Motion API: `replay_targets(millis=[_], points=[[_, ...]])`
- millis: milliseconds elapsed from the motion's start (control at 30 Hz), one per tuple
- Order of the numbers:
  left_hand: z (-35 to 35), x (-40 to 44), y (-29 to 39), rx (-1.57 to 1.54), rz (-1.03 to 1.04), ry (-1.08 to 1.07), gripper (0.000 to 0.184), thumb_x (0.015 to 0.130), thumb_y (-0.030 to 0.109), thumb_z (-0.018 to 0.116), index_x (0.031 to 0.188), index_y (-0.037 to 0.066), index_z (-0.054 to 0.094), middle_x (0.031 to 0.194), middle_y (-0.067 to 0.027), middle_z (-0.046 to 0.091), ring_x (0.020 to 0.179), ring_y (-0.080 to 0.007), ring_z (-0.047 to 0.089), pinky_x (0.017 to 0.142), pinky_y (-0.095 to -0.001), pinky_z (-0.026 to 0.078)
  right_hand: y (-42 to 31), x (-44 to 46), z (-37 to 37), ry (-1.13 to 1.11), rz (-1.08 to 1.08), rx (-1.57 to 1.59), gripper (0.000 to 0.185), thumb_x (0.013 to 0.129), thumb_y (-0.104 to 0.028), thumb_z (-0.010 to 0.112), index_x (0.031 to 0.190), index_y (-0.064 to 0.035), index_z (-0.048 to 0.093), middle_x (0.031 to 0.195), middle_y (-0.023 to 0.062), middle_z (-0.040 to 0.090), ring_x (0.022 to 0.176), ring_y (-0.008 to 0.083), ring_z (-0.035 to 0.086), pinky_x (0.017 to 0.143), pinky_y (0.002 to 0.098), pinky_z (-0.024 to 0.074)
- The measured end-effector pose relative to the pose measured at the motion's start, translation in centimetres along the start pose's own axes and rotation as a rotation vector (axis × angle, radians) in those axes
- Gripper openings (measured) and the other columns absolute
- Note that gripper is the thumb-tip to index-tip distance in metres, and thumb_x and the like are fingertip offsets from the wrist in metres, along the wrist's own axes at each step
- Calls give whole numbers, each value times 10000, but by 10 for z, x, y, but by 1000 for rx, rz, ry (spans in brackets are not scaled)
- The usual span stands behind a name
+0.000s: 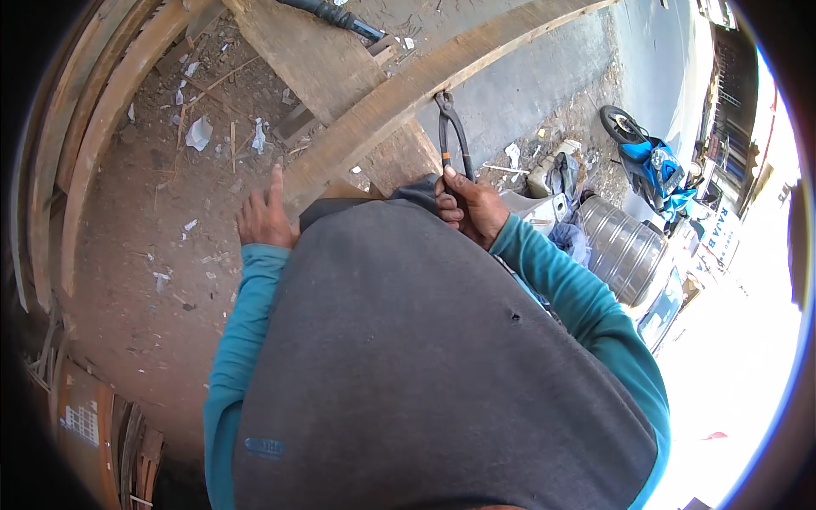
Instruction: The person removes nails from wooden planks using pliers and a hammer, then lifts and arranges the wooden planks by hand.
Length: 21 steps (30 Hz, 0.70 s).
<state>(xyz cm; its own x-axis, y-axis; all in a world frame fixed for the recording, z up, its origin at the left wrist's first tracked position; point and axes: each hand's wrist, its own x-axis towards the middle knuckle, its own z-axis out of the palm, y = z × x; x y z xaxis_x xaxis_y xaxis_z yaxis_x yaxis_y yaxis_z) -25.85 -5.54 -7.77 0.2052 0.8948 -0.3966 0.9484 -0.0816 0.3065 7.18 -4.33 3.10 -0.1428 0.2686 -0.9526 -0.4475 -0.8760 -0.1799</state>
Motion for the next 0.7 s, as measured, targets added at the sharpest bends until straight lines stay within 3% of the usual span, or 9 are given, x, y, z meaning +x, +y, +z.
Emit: replay_targets(millis=[167,233,367,467,533,600,700], points=[[3,2,-4,-24,-25,-66,1101,617,151,870,1533,259,269,1110,-170,540,1056,-386,561,879,-500,458,49,41,43,108,-171,231,325,1018,-344,538,897,-42,542,698,0,485,582,92,448,521,253,401],[-6,3,0,-103,-45,-83,1039,632,138,857,1513,233,314,1137,-177,545,1070,-401,565,880,-505,466,67,67,63,268,-336,249,310,1008,-302,546,899,-13,548,711,51,539,587,124,497,524,270,427],[-10,7,-4,-142,-22,-100,979,646,132,847,1491,199,357,1141,-181,552,1064,-403,576,883,-496,476,68,64,80,231,-391,388,307,997,-280,547,896,10,555,736,90,578,576,146,518,531,284,447],[-13,10,-6,-128,35,-28,938,658,121,839,1475,175,382,1135,-183,561,1048,-402,586,885,-484,483,59,54,69,148,-367,337,282,991,-243,548,912,27,570,758,101,605,597,178,566,568,315,497],[-18,7,2,-121,-27,-95,933,662,115,837,1474,173,380,1125,-185,565,1059,-408,582,894,-485,479,55,47,33,73,-336,30,238,991,-211,551,1052,18,576,847,104,634,719,196,630,679,328,549],[-21,8,5,-124,-23,-77,932,662,111,836,1472,173,381,1123,-186,564,1060,-409,583,893,-488,480,34,26,8,7,-305,-65,321,994,-194,542,1190,60,545,985,153,668,884,258,692,803,376,573],[-19,5,4,-107,-16,-59,931,667,112,833,1476,176,375,1140,-192,561,1067,-415,583,895,-494,482,-3,8,-31,-123,-217,-239,390,994,-200,540,1264,79,502,1091,206,665,983,310,691,870,419,567]])
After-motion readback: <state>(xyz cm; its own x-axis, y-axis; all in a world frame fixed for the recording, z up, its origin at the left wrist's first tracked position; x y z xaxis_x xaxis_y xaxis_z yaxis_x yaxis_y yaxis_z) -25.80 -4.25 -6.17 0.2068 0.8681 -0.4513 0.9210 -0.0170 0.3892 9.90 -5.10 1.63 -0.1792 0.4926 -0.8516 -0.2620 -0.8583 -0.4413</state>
